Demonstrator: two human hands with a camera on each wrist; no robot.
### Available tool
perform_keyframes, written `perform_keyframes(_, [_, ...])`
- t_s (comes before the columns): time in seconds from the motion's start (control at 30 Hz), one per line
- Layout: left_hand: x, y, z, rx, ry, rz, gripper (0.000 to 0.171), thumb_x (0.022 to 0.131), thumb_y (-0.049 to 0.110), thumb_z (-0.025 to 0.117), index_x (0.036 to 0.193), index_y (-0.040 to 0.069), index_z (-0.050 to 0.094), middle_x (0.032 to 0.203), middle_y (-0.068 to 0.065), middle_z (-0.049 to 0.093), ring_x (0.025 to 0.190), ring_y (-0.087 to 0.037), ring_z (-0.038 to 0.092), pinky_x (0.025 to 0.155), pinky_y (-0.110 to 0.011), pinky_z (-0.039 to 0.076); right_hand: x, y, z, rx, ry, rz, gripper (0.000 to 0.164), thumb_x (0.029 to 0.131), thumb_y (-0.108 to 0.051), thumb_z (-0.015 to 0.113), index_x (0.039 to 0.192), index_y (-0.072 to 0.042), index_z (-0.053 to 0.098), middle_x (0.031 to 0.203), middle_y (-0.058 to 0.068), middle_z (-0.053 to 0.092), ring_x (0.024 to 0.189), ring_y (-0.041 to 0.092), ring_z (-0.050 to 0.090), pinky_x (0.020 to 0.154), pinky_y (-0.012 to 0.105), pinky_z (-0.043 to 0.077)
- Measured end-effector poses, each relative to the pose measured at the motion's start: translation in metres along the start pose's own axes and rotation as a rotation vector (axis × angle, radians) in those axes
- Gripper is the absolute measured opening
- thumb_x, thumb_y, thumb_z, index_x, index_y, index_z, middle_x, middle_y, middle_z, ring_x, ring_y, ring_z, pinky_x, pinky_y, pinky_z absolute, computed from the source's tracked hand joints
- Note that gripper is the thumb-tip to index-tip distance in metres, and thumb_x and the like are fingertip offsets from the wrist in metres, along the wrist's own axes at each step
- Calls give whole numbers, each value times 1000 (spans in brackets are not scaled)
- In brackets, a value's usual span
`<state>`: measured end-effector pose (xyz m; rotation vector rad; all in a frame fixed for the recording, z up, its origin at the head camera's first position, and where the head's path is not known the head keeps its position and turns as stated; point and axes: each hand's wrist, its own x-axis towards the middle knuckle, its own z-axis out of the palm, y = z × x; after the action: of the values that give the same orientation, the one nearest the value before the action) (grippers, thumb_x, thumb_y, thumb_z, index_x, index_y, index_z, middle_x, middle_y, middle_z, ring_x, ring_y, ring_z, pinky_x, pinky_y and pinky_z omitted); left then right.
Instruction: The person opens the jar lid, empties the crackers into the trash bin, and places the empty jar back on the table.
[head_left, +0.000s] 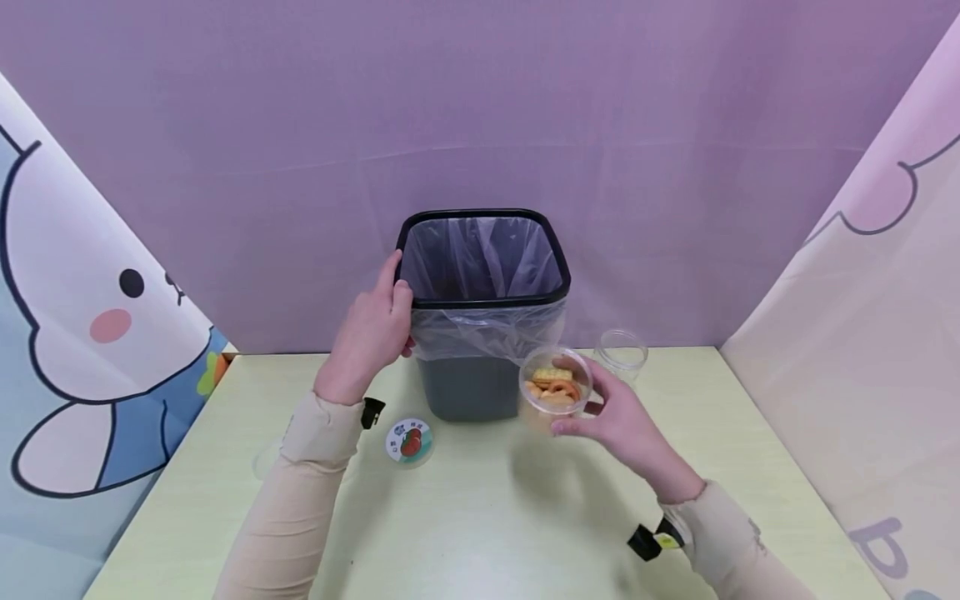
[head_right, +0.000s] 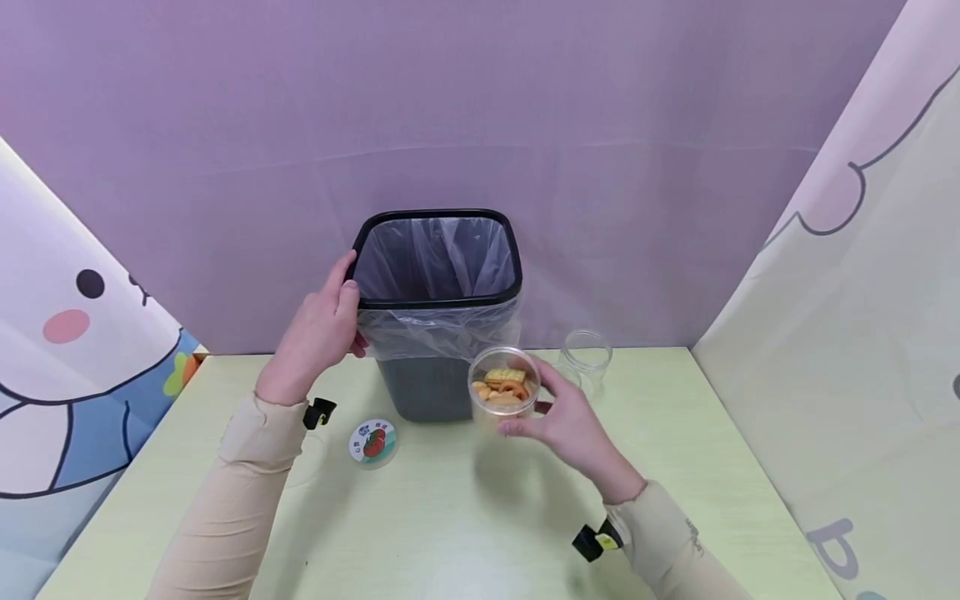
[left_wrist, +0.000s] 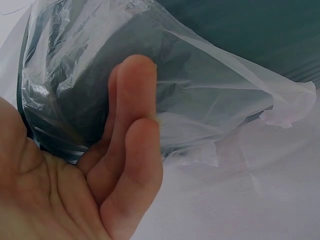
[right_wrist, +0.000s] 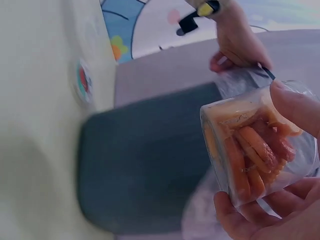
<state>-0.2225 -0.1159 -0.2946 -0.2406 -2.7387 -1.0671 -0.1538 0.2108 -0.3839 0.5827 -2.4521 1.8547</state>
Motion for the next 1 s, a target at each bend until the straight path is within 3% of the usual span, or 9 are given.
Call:
perform_keyframes(0.47, [1, 4, 3, 13, -12, -3, 60, 105, 47, 18, 161, 28, 8, 58, -3, 63, 49, -19, 61, 75, -46, 49, 18, -28, -64, -134, 131, -6, 77, 80, -12, 85, 147, -14, 47, 139, 7, 53, 116, 17, 53, 87, 21, 50])
perform_keyframes(0.7, [2, 0, 2, 10, -6, 3, 60, 105, 47, 17, 161, 27, 8, 58, -3, 63, 48, -19, 61, 75, -47, 49, 39, -52, -88, -200, 176, 45, 78, 83, -24, 83, 149, -20, 42, 138, 1, 52, 116, 22, 55, 82, 21, 52])
perform_keyframes(0.8, [1, -2, 1, 12, 0, 7, 60, 105, 46, 17, 161, 26, 9, 57, -3, 63, 48, -19, 61, 75, -47, 49, 52, -60, -96, -262, 180, 43, 84, 83, -28, 84, 152, -17, 38, 140, 3, 52, 118, 24, 55, 81, 20, 51])
perform_keyframes(0.9, [1, -3, 0, 11, 4, 11, 60, 105, 46, 18, 161, 25, 10, 56, -2, 63, 47, -19, 61, 77, -48, 49, 66, -68, -101, -324, 183, 45, 88, 81, -32, 85, 152, -14, 37, 140, 5, 52, 122, 25, 53, 87, 26, 49])
perform_keyframes(1.0, [1, -3, 1, 7, 6, 14, 60, 105, 46, 18, 161, 26, 10, 57, -2, 63, 47, -19, 61, 78, -49, 49, 79, -76, -105, -377, 183, 47, 91, 80, -36, 85, 153, -12, 36, 142, 6, 51, 127, 25, 49, 96, 39, 45])
